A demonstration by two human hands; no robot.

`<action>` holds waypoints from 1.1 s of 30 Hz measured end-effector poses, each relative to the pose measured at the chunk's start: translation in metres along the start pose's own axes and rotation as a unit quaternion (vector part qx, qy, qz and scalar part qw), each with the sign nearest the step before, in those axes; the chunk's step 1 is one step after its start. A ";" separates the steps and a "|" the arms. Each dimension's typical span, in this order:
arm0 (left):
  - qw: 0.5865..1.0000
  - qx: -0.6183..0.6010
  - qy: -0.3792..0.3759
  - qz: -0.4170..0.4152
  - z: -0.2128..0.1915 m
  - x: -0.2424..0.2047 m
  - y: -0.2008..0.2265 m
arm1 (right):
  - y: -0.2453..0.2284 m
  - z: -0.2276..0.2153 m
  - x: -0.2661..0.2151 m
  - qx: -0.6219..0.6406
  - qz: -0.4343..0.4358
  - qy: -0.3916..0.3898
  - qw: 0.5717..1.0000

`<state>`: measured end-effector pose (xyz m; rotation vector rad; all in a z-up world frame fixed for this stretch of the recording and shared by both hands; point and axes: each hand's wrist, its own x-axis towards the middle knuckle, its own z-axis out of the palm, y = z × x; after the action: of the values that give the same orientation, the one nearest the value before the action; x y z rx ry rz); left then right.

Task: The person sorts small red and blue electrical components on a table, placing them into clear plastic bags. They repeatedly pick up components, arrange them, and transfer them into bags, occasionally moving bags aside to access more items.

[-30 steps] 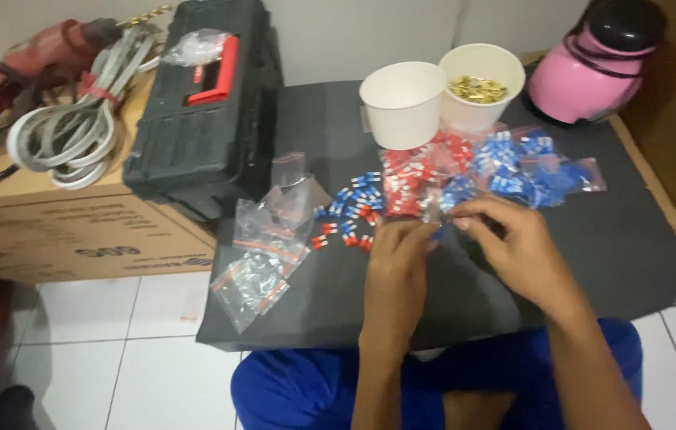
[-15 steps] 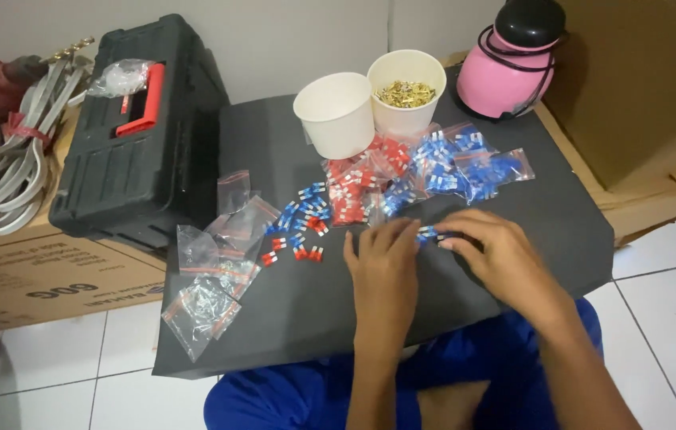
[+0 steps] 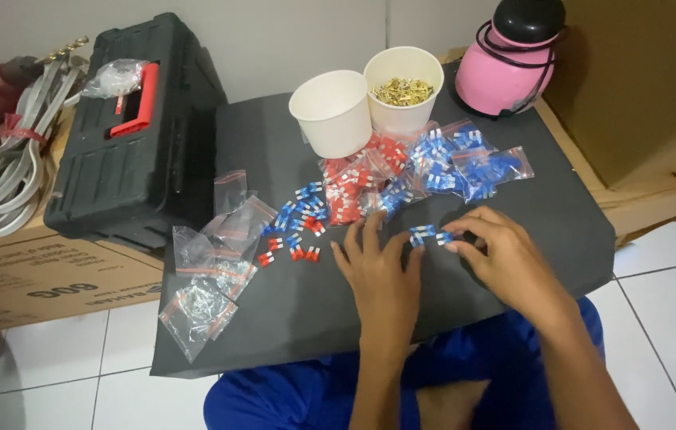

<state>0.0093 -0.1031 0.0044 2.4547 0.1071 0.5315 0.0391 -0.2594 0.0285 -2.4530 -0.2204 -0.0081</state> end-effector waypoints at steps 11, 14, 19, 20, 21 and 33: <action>0.999 -0.031 -0.021 0.014 -0.003 0.003 0.000 | -0.001 0.006 0.004 0.007 -0.019 0.024 1.000; 0.999 -0.030 -0.018 0.011 -0.005 0.002 0.002 | 0.003 0.008 0.002 0.012 -0.025 0.032 0.999; 0.999 -0.036 -0.020 0.025 -0.010 0.003 0.005 | 0.006 0.012 0.002 0.016 -0.031 0.042 0.999; 0.999 -0.035 -0.017 0.033 -0.009 0.003 0.003 | 0.003 0.012 0.001 0.015 -0.031 0.046 0.998; 0.999 -0.033 -0.013 0.040 -0.008 0.002 0.002 | 0.000 0.011 0.000 0.014 -0.032 0.050 0.998; 0.997 -0.037 0.066 0.035 -0.019 0.006 -0.040 | -0.026 0.020 0.017 0.012 -0.147 0.087 0.985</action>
<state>0.0091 -0.0595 -0.0037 2.3571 0.0553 0.7164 0.0510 -0.2243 0.0309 -2.3592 -0.4993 -0.3434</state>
